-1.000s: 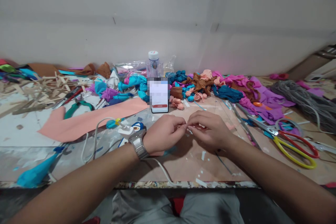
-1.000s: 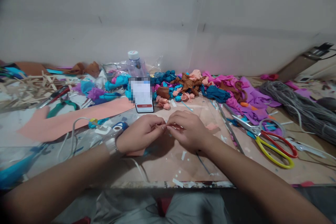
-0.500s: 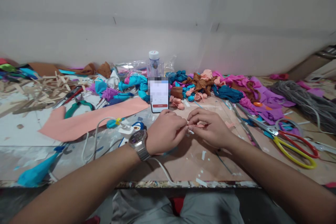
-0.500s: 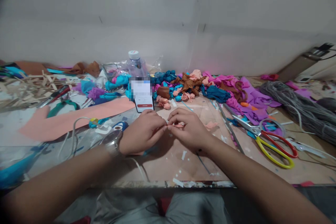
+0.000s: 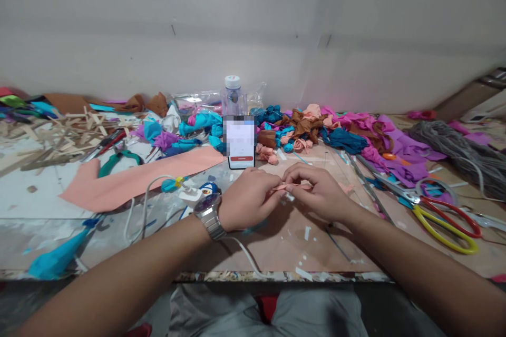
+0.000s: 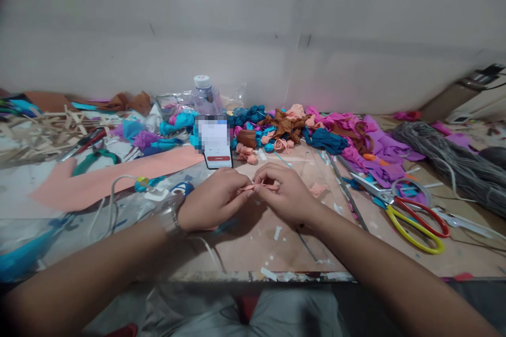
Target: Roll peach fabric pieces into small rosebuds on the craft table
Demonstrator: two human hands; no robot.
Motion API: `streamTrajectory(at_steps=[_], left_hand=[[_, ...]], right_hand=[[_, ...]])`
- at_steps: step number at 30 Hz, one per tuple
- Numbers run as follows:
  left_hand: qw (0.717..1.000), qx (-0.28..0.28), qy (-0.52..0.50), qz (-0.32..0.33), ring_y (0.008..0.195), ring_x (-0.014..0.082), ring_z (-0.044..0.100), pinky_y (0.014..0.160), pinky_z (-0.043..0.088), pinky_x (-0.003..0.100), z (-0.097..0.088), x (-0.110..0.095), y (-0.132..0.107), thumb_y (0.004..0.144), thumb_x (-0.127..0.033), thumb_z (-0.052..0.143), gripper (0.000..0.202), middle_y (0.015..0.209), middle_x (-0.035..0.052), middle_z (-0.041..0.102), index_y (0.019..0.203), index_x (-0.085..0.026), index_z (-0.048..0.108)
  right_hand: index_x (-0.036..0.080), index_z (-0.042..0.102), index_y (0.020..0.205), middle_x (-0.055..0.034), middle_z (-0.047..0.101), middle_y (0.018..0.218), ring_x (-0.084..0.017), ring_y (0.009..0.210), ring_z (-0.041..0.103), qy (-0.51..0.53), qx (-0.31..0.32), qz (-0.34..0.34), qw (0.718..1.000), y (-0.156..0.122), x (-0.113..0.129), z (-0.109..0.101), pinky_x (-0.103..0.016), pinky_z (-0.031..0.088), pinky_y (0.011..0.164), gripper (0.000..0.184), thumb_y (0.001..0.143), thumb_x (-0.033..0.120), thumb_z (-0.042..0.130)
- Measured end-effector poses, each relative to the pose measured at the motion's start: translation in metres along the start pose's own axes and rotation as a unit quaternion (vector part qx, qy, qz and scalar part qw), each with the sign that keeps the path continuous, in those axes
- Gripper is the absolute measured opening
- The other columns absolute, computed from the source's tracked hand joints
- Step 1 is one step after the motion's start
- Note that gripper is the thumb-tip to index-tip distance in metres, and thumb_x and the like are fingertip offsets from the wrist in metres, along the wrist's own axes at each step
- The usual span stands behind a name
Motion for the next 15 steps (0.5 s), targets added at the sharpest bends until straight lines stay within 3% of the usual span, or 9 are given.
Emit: streamTrajectory(at_steps=[5,15], left_hand=[[1.000,-0.003,0.010,-0.020,0.069,0.0172,0.053,0.067,0.032,0.030,-0.005,0.003,0.001,0.099,-0.034,0.047,0.033,0.069,0.0025,0.061,0.074,-0.017,0.059],[0.974,0.032,-0.200,-0.102,0.066,0.0136,0.053,0.059,0.031,0.026,-0.003,0.008,-0.001,0.098,-0.032,0.045,0.032,0.070,-0.0007,0.060,0.077,-0.016,0.064]], right_hand=[[0.016,0.068,0.081,-0.0010,0.064,0.073,-0.013,0.065,0.056,0.076,0.006,0.149,0.986,-0.003,-0.010,0.000,-0.024,0.042,0.059,0.016,0.086,0.030,0.064],[0.017,0.072,0.081,-0.0027,0.069,0.074,-0.015,0.066,0.059,0.115,0.005,0.149,0.982,-0.003,-0.021,0.002,-0.026,0.045,0.062,0.023,0.088,0.037,0.063]])
Point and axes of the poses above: each hand's wrist, its own y-axis towards the middle knuckle, its own z-axis out of the palm, x = y × z, the point moved 4 cm from there along y, towards the middle knuckle
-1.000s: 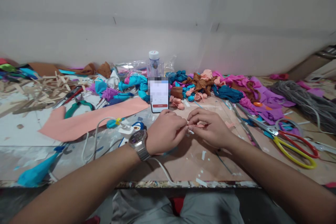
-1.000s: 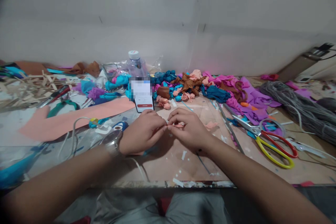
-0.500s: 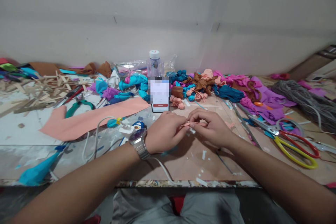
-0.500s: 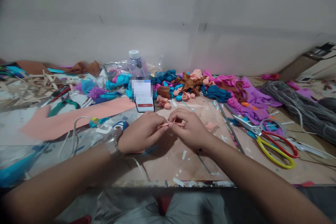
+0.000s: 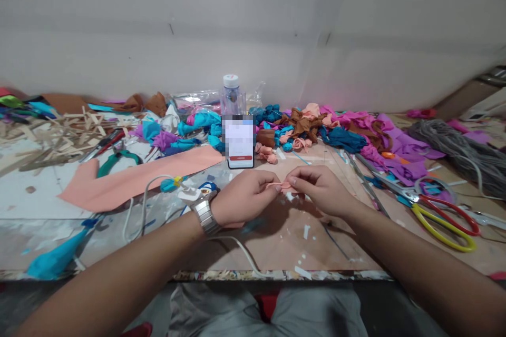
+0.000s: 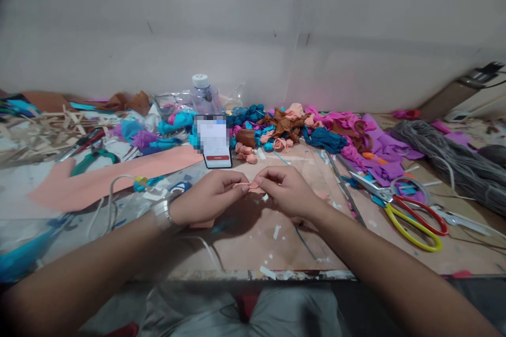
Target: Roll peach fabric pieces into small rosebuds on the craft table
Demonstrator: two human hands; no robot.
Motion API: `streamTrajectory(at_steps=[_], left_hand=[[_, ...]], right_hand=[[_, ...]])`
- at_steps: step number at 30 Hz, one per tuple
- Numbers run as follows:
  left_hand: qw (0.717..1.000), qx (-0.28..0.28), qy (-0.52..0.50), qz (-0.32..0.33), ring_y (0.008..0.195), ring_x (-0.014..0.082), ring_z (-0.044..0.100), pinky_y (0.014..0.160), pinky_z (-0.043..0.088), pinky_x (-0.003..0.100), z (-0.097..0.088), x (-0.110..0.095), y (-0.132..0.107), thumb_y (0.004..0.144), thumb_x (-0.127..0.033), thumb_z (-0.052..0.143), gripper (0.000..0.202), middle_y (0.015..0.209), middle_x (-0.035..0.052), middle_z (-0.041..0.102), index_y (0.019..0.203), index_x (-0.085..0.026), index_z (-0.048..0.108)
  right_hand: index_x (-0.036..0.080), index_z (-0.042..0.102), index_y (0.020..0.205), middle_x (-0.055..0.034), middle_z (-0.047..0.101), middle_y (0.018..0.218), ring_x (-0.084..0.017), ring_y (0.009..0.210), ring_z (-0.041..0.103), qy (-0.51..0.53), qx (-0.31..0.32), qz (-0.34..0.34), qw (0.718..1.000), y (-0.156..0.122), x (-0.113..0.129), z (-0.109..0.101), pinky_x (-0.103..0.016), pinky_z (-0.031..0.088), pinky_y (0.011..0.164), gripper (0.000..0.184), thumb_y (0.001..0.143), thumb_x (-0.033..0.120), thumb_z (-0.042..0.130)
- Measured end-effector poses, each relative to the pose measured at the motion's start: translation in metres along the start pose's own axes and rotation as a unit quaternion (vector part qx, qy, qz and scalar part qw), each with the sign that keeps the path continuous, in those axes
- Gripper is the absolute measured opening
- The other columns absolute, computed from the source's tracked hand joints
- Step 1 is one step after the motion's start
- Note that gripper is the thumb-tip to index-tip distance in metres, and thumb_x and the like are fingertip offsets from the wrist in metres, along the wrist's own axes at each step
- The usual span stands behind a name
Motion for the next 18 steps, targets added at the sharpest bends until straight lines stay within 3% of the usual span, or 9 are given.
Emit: streamTrajectory(at_steps=[5,11,18], left_hand=[[0.999,-0.005,-0.014,-0.029,0.064,0.0132,0.051,0.058,0.029,0.025,-0.002,0.002,0.000,0.094,-0.025,0.045,0.028,0.064,-0.0022,0.055,0.070,-0.017,0.057],[0.999,-0.022,-0.016,-0.026,0.064,0.0130,0.049,0.058,0.028,0.026,-0.004,0.000,-0.001,0.091,-0.023,0.044,0.024,0.065,-0.0027,0.052,0.073,-0.017,0.058],[0.999,-0.036,-0.034,-0.017,0.067,0.0128,0.052,0.060,0.031,0.025,-0.005,-0.002,-0.001,0.092,-0.023,0.046,0.020,0.070,-0.0029,0.056,0.080,-0.018,0.061]], right_hand=[[0.017,0.075,0.084,-0.0057,0.075,0.084,-0.020,0.080,0.067,-0.016,-0.023,-0.048,0.998,0.002,0.000,-0.008,-0.030,0.049,0.073,0.031,0.094,0.037,0.053],[0.017,0.076,0.086,-0.0031,0.074,0.078,-0.016,0.067,0.062,-0.158,-0.016,-0.102,0.982,-0.004,0.021,-0.010,-0.026,0.043,0.062,0.018,0.086,0.026,0.060],[0.016,0.074,0.083,-0.0011,0.070,0.073,-0.012,0.061,0.057,-0.214,-0.023,-0.155,0.964,-0.006,0.022,-0.008,-0.024,0.039,0.059,0.016,0.087,0.020,0.059]])
Point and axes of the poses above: each hand's wrist, its own y-axis towards the middle knuckle, its own z-axis out of the palm, x = y × z, the point moved 4 cm from there along y, towards the middle knuckle
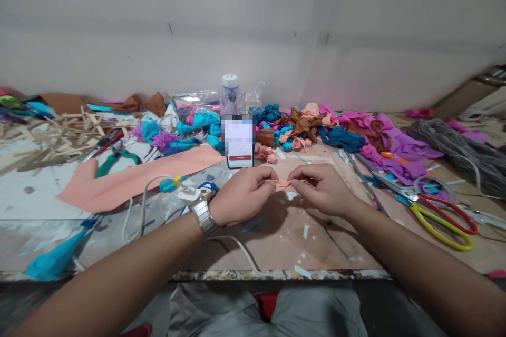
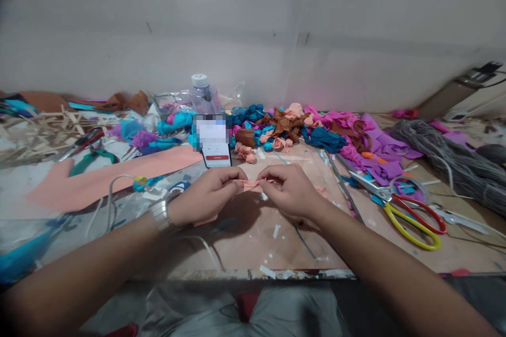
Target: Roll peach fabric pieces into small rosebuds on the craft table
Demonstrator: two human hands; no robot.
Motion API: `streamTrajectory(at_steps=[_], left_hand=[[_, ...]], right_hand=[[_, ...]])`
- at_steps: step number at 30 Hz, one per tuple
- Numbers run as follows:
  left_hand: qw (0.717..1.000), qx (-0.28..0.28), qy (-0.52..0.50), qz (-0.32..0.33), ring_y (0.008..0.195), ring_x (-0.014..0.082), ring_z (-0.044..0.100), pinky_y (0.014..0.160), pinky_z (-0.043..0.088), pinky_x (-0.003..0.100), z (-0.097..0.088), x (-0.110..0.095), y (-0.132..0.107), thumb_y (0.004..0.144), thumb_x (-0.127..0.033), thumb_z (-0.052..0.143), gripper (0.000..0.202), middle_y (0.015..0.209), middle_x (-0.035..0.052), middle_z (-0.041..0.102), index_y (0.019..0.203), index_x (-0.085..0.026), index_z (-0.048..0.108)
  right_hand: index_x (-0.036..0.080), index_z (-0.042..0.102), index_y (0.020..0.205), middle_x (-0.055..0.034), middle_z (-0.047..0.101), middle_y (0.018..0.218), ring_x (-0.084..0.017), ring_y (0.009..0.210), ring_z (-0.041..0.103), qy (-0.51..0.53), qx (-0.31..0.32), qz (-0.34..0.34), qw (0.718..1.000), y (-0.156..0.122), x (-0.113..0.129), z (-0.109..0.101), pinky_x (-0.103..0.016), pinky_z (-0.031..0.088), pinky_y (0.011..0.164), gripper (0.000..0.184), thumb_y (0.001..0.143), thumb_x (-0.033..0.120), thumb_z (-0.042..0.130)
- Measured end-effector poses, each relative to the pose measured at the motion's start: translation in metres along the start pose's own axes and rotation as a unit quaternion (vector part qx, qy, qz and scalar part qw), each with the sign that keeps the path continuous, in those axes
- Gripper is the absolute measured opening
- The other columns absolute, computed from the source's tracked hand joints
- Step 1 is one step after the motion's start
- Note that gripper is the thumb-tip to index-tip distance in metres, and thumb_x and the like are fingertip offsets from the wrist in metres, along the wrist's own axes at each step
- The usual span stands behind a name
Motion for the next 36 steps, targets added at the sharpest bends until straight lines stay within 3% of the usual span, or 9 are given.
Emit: streamTrajectory(at_steps=[5,15,23,32,36], left_hand=[[1.000,0.003,0.002,-0.004,0.067,0.0134,0.053,0.058,0.031,0.025,0.0027,0.0016,0.0001,0.094,-0.030,0.047,0.024,0.069,-0.0022,0.058,0.081,-0.018,0.064],[1.000,-0.002,0.029,-0.009,0.067,0.0141,0.055,0.059,0.032,0.026,0.0032,0.0035,0.0004,0.093,-0.027,0.048,0.023,0.070,-0.0010,0.062,0.079,-0.017,0.063],[0.999,0.007,0.039,0.024,0.068,0.0141,0.054,0.060,0.033,0.025,0.0036,-0.0020,0.0003,0.095,-0.043,0.053,0.033,0.073,0.0001,0.063,0.084,-0.016,0.068],[1.000,-0.018,0.024,0.011,0.068,0.0134,0.053,0.059,0.032,0.024,0.0019,0.0039,0.0007,0.091,-0.027,0.052,0.018,0.072,-0.0019,0.060,0.081,-0.017,0.062],[0.998,-0.028,0.052,0.000,0.065,0.0132,0.051,0.059,0.030,0.025,-0.0003,0.0025,0.0008,0.086,-0.021,0.052,0.016,0.066,-0.0031,0.054,0.071,-0.017,0.054]], right_hand=[[0.016,0.072,0.083,-0.0014,0.069,0.074,-0.012,0.062,0.057,-0.001,0.001,-0.018,1.000,-0.0009,0.0033,0.0014,-0.024,0.040,0.060,0.016,0.090,0.022,0.059],[0.016,0.073,0.087,-0.0018,0.070,0.076,-0.012,0.062,0.056,-0.024,-0.001,-0.050,0.998,-0.0014,0.0062,0.0008,-0.024,0.040,0.061,0.012,0.085,0.017,0.061],[0.018,0.072,0.087,-0.0026,0.071,0.078,-0.013,0.063,0.056,-0.045,0.002,-0.042,0.998,-0.0019,0.0058,0.0023,-0.025,0.039,0.061,0.012,0.086,0.018,0.060],[0.018,0.072,0.092,-0.0026,0.072,0.083,-0.014,0.070,0.061,-0.048,0.030,-0.042,0.998,-0.0018,0.0050,0.0052,-0.025,0.041,0.064,0.015,0.084,0.016,0.059],[0.019,0.072,0.096,-0.0026,0.074,0.087,-0.015,0.073,0.063,-0.053,0.039,-0.044,0.997,-0.0009,0.0057,0.0057,-0.026,0.042,0.066,0.017,0.084,0.017,0.061]])
Point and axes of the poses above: each hand's wrist, its own y-axis towards the middle knuckle, its own z-axis out of the palm, x = y × z, the point moved 4 cm from there along y, towards the middle knuckle
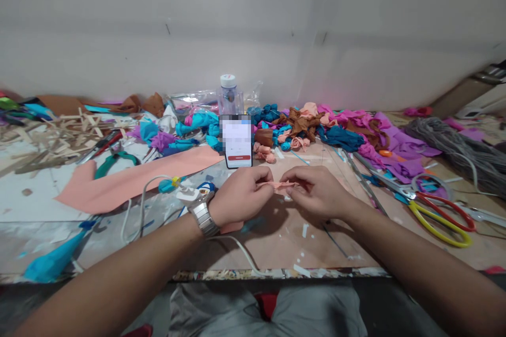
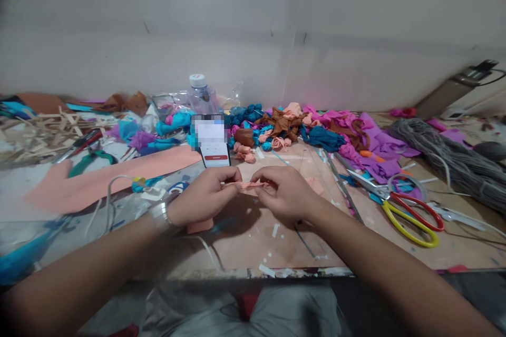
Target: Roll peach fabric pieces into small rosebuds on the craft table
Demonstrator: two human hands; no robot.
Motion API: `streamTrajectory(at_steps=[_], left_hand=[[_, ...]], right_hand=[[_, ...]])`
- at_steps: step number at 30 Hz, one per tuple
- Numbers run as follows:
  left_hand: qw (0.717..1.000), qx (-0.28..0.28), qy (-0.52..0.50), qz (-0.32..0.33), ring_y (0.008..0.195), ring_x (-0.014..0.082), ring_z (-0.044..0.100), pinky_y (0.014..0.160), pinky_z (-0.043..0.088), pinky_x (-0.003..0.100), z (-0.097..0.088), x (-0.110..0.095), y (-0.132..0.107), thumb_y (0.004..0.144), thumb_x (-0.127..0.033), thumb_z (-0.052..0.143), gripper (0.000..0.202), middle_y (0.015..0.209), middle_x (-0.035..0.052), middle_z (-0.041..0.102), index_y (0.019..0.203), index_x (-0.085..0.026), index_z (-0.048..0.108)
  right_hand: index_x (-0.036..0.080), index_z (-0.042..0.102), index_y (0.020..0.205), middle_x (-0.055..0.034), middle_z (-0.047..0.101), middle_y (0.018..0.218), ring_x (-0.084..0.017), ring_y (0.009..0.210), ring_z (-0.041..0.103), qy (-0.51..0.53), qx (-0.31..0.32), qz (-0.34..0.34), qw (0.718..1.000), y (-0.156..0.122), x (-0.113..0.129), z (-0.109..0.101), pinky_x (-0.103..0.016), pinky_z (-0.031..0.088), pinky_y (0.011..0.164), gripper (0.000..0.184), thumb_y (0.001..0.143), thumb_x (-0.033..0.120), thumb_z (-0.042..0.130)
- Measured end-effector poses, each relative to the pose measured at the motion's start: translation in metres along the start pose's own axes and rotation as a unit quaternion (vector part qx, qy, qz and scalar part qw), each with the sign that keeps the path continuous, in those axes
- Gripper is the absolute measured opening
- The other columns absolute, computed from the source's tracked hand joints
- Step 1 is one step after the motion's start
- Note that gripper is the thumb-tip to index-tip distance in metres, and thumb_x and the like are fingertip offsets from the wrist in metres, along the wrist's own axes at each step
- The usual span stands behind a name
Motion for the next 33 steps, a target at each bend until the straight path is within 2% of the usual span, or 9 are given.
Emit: streamTrajectory(at_steps=[2,5,8,12,16,19,24,33], left_hand=[[1.000,-0.008,0.016,-0.005,0.064,0.0135,0.050,0.059,0.029,0.026,-0.001,-0.001,0.000,0.085,-0.021,0.051,0.016,0.063,-0.0031,0.052,0.069,-0.017,0.052],[1.000,-0.001,0.025,-0.007,0.065,0.0143,0.053,0.059,0.030,0.026,0.000,-0.002,0.000,0.087,-0.027,0.054,0.016,0.067,-0.0021,0.058,0.075,-0.018,0.058],[0.999,0.007,0.042,-0.005,0.066,0.0151,0.055,0.059,0.031,0.027,0.002,-0.002,-0.001,0.088,-0.030,0.055,0.016,0.072,-0.0006,0.064,0.082,-0.018,0.064],[0.997,-0.007,0.073,0.010,0.067,0.0162,0.056,0.060,0.033,0.026,0.004,0.000,-0.001,0.090,-0.030,0.054,0.017,0.072,0.0012,0.065,0.082,-0.019,0.065],[0.996,-0.016,0.082,0.024,0.071,0.0167,0.058,0.061,0.034,0.026,0.005,0.001,-0.001,0.093,-0.033,0.054,0.019,0.077,0.0022,0.067,0.085,-0.019,0.064],[0.996,-0.011,0.089,0.025,0.070,0.0167,0.058,0.061,0.033,0.026,0.006,0.001,-0.001,0.092,-0.031,0.055,0.016,0.076,0.0014,0.067,0.087,-0.019,0.065],[0.996,-0.003,0.084,0.026,0.072,0.0173,0.059,0.061,0.034,0.027,0.006,0.000,-0.001,0.090,-0.029,0.056,0.015,0.079,0.0019,0.069,0.088,-0.019,0.067],[0.996,-0.006,0.083,0.023,0.073,0.0178,0.059,0.062,0.034,0.027,0.005,0.000,-0.001,0.089,-0.028,0.055,0.014,0.079,0.0018,0.069,0.087,-0.019,0.067]], right_hand=[[0.019,0.071,0.098,-0.0028,0.074,0.088,-0.016,0.075,0.064,-0.003,0.010,0.004,1.000,0.000,-0.001,0.001,-0.026,0.043,0.067,0.017,0.084,0.018,0.061],[0.020,0.070,0.103,-0.0047,0.075,0.095,-0.019,0.084,0.067,-0.025,0.017,0.007,1.000,-0.001,-0.003,0.003,-0.029,0.045,0.073,0.020,0.085,0.018,0.061],[0.020,0.068,0.106,-0.0066,0.073,0.100,-0.022,0.090,0.066,-0.050,0.005,-0.013,0.999,-0.001,-0.001,0.004,-0.033,0.046,0.080,0.023,0.085,0.017,0.061],[0.020,0.066,0.111,-0.0108,0.068,0.114,-0.027,0.105,0.060,-0.065,-0.014,-0.070,0.995,-0.002,0.011,0.006,-0.042,0.043,0.095,0.027,0.083,0.018,0.064],[0.020,0.065,0.113,-0.0133,0.063,0.124,-0.030,0.117,0.055,-0.086,-0.045,-0.073,0.993,-0.004,0.018,0.007,-0.046,0.039,0.102,0.028,0.085,0.020,0.064],[0.020,0.066,0.110,-0.0112,0.066,0.117,-0.028,0.110,0.057,-0.090,-0.045,-0.051,0.994,-0.004,0.016,0.008,-0.044,0.039,0.098,0.021,0.090,0.022,0.061],[0.018,0.068,0.091,-0.0069,0.070,0.091,-0.023,0.089,0.060,-0.100,-0.016,-0.023,0.995,-0.002,0.008,0.009,-0.037,0.038,0.085,0.010,0.093,0.021,0.059],[0.018,0.067,0.086,-0.0048,0.071,0.087,-0.020,0.082,0.061,-0.085,-0.007,-0.010,0.996,-0.001,0.008,0.009,-0.035,0.037,0.082,0.013,0.093,0.020,0.057]])
Point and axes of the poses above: each hand's wrist, its own y-axis towards the middle knuckle, its own z-axis out of the palm, x = y × z, the point moved 4 cm from there along y, towards the middle knuckle
